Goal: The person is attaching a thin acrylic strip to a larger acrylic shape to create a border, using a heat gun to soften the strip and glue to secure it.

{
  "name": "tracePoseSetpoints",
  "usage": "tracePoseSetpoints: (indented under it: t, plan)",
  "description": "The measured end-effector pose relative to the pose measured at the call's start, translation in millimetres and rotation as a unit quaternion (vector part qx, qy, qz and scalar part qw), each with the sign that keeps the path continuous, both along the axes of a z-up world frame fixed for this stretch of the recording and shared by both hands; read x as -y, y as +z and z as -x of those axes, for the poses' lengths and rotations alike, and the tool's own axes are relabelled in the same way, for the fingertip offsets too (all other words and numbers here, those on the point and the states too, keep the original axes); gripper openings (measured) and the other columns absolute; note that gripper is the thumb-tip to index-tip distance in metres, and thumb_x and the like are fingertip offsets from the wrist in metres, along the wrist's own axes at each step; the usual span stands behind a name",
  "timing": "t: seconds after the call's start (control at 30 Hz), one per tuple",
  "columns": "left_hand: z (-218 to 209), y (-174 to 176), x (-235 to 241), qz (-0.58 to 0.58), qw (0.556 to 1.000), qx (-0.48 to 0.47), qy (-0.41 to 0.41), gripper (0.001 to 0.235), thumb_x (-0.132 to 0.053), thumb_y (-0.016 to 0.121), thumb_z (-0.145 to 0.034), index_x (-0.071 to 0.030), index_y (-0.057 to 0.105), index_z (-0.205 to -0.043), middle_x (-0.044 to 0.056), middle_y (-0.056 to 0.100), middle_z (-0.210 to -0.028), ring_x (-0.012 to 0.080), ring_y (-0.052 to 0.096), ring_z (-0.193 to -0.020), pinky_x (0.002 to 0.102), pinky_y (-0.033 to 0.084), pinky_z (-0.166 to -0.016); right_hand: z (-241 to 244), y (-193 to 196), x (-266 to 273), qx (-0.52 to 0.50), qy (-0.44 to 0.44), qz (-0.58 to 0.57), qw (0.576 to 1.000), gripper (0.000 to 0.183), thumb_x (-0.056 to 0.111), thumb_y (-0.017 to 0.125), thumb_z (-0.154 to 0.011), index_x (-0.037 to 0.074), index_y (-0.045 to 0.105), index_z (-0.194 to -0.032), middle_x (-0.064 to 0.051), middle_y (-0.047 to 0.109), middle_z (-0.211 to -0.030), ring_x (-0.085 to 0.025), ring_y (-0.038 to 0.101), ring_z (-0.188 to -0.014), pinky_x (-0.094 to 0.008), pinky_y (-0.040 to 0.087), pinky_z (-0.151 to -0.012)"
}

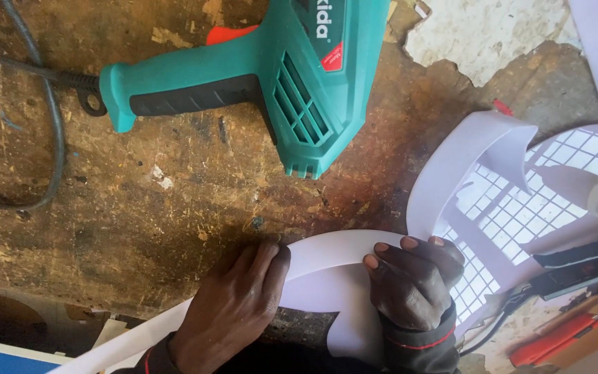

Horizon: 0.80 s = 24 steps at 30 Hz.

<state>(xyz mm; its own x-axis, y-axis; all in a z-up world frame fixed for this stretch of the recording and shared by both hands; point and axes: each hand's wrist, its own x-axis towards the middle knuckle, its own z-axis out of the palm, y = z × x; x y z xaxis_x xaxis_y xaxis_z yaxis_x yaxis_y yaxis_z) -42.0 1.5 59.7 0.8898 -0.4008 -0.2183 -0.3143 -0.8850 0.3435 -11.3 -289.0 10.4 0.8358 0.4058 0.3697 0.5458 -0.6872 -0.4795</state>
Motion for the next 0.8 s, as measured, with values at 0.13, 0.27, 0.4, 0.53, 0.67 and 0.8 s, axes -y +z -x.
tracePoseSetpoints:
  t: [0.13,0.27,0.4,0.53,0.67,0.8]
  plan:
    - [-1,1,3,-0.005,1.0,0.002,0.014,0.019,-0.005,0.058,-0.101,-0.011,0.068,-0.116,0.004,0.059,-0.1,0.0228,0.063,-0.081,0.038,0.059,-0.079,3,0,3,-0.007,-0.004,0.02,1.0,0.018,0.012,0.076,-0.108,0.029,0.082,-0.106,0.004,0.08,-0.111,-0.027,0.068,-0.115,-0.053,0.049,-0.113]
    - [-3,3,3,0.003,1.0,-0.001,0.029,0.022,-0.003,0.06,-0.099,-0.009,0.068,-0.119,0.006,0.061,-0.104,0.0237,0.064,-0.083,0.038,0.059,-0.077,6,-1,6,-0.017,-0.004,0.026,0.999,0.017,0.014,0.077,-0.108,0.03,0.081,-0.109,0.005,0.08,-0.114,-0.027,0.067,-0.118,-0.053,0.048,-0.113]
    - [-3,5,4,-0.019,0.999,-0.003,0.039,0.027,-0.002,0.062,-0.095,-0.009,0.067,-0.12,0.006,0.062,-0.106,0.0224,0.063,-0.084,0.035,0.057,-0.072,5,1,5,-0.015,-0.004,0.034,0.999,0.014,0.016,0.078,-0.109,0.029,0.08,-0.109,0.005,0.079,-0.115,-0.027,0.067,-0.119,-0.055,0.047,-0.116]
    - [-4,5,4,-0.011,0.999,-0.002,0.045,0.028,0.001,0.064,-0.093,-0.01,0.068,-0.119,0.005,0.058,-0.102,0.0227,0.062,-0.082,0.036,0.055,-0.064,4,1,5,-0.015,-0.003,0.024,1.0,0.016,0.013,0.08,-0.107,0.029,0.081,-0.107,0.005,0.079,-0.113,-0.026,0.066,-0.116,-0.052,0.047,-0.114]
    - [-7,5,1,0.005,1.0,-0.008,0.022,0.029,-0.001,0.059,-0.098,-0.008,0.067,-0.124,0.006,0.059,-0.105,0.0241,0.062,-0.082,0.038,0.055,-0.075,5,3,6,-0.032,-0.008,0.036,0.999,0.014,0.014,0.081,-0.106,0.028,0.081,-0.107,0.006,0.079,-0.114,-0.027,0.067,-0.119,-0.053,0.047,-0.116]
    - [-10,6,-1,0.039,0.999,-0.02,0.027,0.031,0.002,0.062,-0.094,-0.008,0.066,-0.123,0.007,0.058,-0.102,0.026,0.062,-0.084,0.039,0.054,-0.077,-3,6,-3,-0.018,0.001,0.019,1.0,0.014,0.01,0.081,-0.105,0.024,0.079,-0.102,0.001,0.079,-0.108,-0.029,0.068,-0.111,-0.052,0.048,-0.112]
